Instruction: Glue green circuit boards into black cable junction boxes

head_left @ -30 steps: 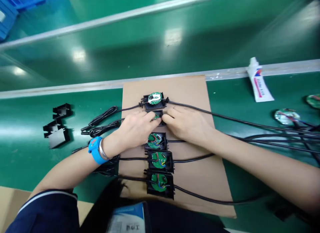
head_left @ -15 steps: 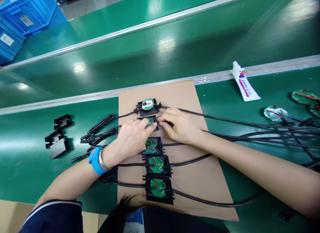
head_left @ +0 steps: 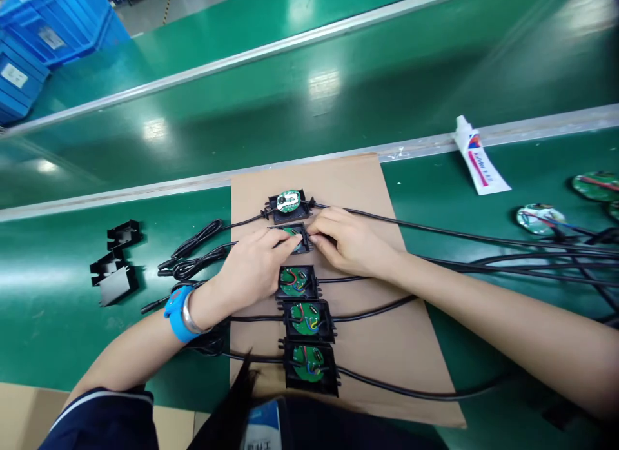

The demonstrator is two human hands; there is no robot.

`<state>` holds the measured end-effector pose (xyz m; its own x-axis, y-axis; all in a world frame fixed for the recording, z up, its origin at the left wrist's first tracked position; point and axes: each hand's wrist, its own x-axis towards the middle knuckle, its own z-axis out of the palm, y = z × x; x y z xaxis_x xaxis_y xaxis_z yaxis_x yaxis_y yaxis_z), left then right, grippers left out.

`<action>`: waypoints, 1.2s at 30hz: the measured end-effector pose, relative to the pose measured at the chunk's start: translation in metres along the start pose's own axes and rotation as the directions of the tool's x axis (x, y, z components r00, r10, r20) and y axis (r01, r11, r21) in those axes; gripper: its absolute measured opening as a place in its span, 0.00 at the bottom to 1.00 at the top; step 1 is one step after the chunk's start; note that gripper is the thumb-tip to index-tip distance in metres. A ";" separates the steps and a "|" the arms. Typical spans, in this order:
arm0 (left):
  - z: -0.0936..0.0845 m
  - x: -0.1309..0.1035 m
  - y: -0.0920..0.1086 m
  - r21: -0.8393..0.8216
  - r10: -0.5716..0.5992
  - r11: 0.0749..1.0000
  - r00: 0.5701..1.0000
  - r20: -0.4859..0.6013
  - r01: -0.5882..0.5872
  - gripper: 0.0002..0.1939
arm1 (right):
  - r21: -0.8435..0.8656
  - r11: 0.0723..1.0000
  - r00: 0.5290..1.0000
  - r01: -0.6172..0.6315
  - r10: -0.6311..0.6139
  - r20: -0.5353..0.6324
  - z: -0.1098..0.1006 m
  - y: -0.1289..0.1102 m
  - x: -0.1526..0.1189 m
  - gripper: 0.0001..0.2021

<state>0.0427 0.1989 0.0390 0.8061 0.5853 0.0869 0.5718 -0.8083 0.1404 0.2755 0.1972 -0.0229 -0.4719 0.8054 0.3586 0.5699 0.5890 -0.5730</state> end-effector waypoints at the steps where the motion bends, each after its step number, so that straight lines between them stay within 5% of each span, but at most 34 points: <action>1: -0.004 -0.005 -0.006 -0.054 -0.019 0.998 0.998 -0.060 0.016 0.21 | -0.026 1.000 1.000 0.005 -0.005 -0.003 -0.003 -0.002 0.000 0.09; 4: -0.011 -0.014 -0.025 -0.123 -0.141 0.984 0.983 -0.115 0.126 0.16 | -0.137 0.990 0.999 0.021 -0.027 -0.045 -0.008 -0.017 0.000 0.11; 11: 0.002 -0.004 -0.045 -0.193 -0.249 0.946 0.965 0.082 0.261 0.08 | -0.372 0.922 0.991 0.111 -0.074 0.113 0.012 -0.062 0.016 0.21; 20: 0.011 -0.006 -0.042 -0.149 -0.227 0.960 0.971 0.076 0.236 0.10 | -0.450 0.856 0.963 0.255 -0.182 0.199 0.022 -0.061 0.040 0.16; 24: -0.001 -0.004 -0.045 -0.148 -0.243 0.955 0.965 0.101 0.256 0.09 | -0.438 0.862 0.957 0.256 -0.161 0.241 0.017 -0.063 0.040 0.15; 26: -0.011 0.002 -0.050 -0.181 -0.256 0.945 0.961 0.107 0.272 0.09 | -0.372 0.902 0.968 0.220 -0.154 0.198 0.009 -0.057 0.035 0.16; 31: -0.013 0.024 -0.067 -0.151 -0.326 0.931 0.943 0.064 0.332 0.13 | -0.231 0.972 0.982 -0.044 0.000 -0.187 -0.013 -0.008 0.022 0.17; 36: -0.005 0.031 -0.071 -0.123 -0.357 0.922 0.930 0.093 0.366 0.04 | -0.160 0.967 0.978 -0.200 0.186 -0.099 -0.015 0.029 0.025 0.17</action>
<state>0.0260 0.2748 0.0364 0.5596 0.8265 -0.0612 0.8039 -0.5234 0.2826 0.2902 0.2353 -0.0196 -0.2887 0.9035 0.3168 0.7530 0.4186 -0.5078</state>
